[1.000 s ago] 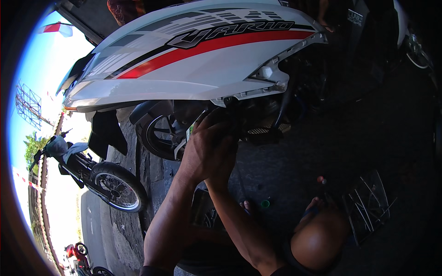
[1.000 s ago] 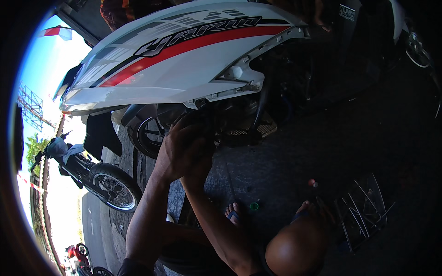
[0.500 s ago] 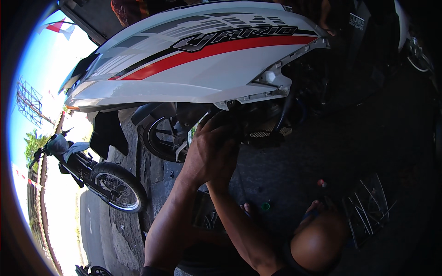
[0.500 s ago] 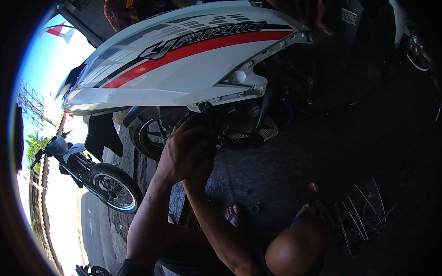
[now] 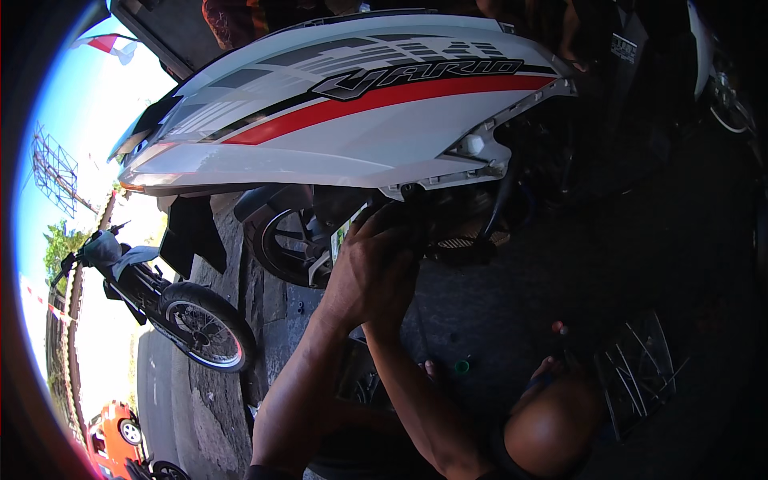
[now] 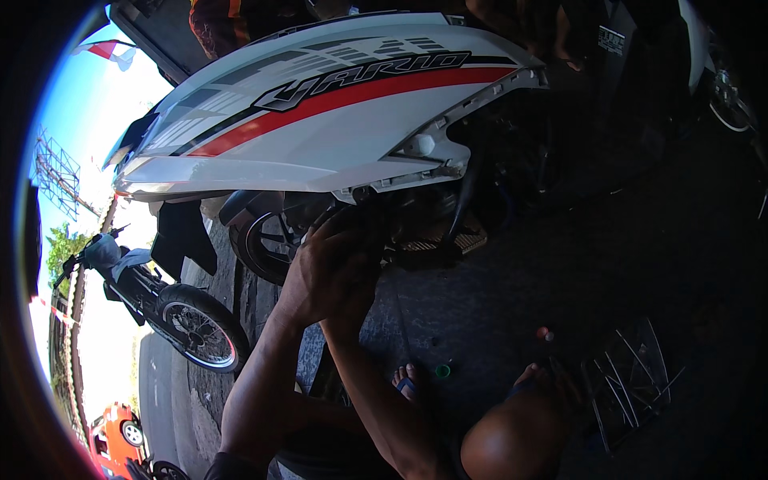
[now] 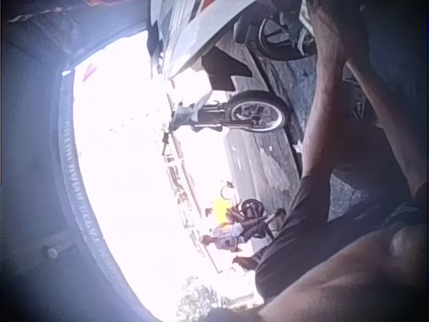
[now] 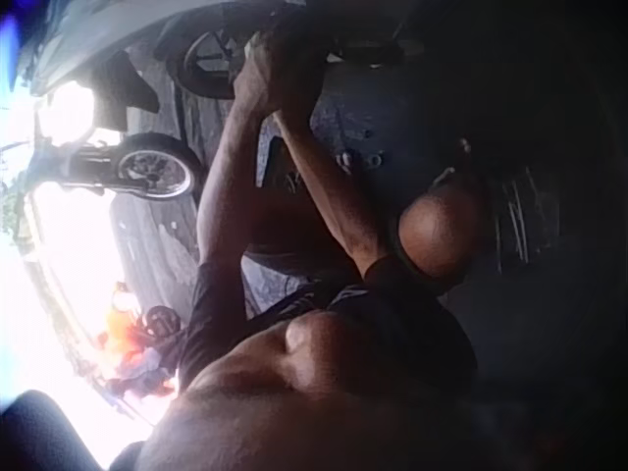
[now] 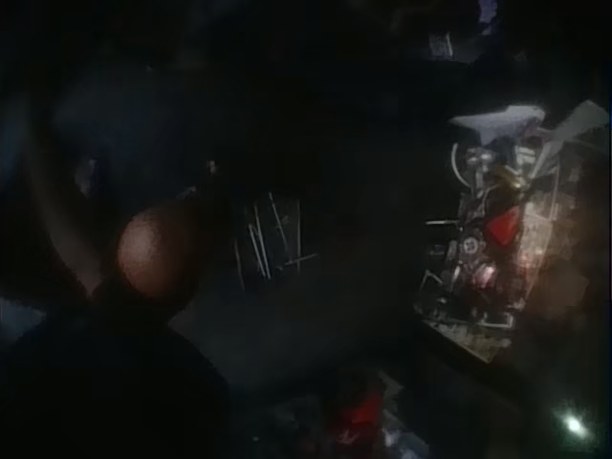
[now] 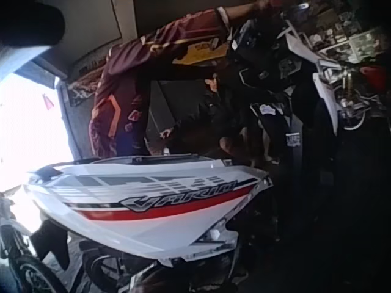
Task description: The person pours coolant into a reservoir, wipes the area, and replaces a plastic cover on a motorcycle using a screwdriver.
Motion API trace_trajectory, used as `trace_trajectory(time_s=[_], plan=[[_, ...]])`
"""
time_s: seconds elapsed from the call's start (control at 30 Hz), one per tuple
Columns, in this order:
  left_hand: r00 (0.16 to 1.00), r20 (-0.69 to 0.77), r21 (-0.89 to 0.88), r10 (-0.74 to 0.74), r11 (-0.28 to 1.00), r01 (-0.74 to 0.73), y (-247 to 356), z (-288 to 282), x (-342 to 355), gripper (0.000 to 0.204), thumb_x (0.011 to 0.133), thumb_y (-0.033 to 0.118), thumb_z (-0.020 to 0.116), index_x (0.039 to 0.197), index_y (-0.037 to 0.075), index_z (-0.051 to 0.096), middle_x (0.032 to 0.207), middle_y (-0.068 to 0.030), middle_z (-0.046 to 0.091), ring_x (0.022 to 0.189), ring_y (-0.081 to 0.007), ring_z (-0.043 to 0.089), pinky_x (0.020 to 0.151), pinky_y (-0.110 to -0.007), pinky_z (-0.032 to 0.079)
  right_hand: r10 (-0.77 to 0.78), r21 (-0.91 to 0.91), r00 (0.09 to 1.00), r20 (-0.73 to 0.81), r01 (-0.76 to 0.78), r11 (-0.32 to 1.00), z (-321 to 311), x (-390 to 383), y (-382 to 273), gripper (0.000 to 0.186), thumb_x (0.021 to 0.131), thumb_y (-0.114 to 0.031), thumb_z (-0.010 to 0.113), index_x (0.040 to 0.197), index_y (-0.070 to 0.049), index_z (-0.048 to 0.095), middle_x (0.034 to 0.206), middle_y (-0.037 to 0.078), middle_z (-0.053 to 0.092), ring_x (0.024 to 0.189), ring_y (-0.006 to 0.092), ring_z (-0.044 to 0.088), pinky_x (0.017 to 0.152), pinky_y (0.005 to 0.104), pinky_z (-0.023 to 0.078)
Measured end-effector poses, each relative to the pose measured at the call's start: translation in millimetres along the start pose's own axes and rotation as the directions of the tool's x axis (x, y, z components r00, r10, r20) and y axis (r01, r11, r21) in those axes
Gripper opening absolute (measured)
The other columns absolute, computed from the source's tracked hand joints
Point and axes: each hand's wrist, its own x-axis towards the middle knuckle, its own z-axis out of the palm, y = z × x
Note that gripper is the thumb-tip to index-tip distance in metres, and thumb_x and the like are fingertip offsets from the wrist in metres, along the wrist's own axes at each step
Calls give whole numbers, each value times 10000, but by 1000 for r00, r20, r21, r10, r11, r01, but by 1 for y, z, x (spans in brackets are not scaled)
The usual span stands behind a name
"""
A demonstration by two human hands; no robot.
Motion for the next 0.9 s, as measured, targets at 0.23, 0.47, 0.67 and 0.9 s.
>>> trace_trajectory(time_s=[0.23, 0.47, 0.67, 0.9], plan=[[997, -51, -62, -54, 997, 51, 8, -5, -4, 287, 848, 147, 611, 1095, 52, 721, 1280, -182, 594, 1220, -408, 517, 1046, -501, 428, -7, 18, 999, 39, 7, 1000, -7, 5, -9, 543, 957, -316, 656, 1367, -5, 480, 1265, 178, 565, 1149, 292, 593, 994, 364, 490], [996, -72, 6, 61, 998, -61, -9, 2, -2, 314, 887, 182, 615, 1142, 28, 714, 1222, -204, 620, 1155, -392, 598, 984, -487, 491, -13, 0, 998, 69, 13, 1000, -11, 9, -9, 535, 958, -329, 650, 1355, -9, 491, 1248, 180, 573, 1130, 299, 597, 983, 375, 492], [989, -131, 63, 69, 996, -61, -10, 7, -5, 306, 867, 165, 633, 1144, 75, 726, 1253, -167, 624, 1227, -392, 550, 1061, -498, 431, -29, -18, 995, 95, 30, 999, -14, 10, -7, 528, 958, -341, 646, 1345, -13, 499, 1234, 181, 579, 1113, 305, 600, 973, 384, 494], [990, -139, 44, -14, 999, 21, -5, 5, -8, 324, 854, 170, 658, 1163, 104, 731, 1316, -154, 604, 1289, -386, 508, 1096, -500, 405, -48, -24, 992, 120, 51, 998, -16, 11, -8, 521, 959, -354, 640, 1334, -17, 510, 1217, 183, 586, 1094, 312, 604, 962, 395, 496]])
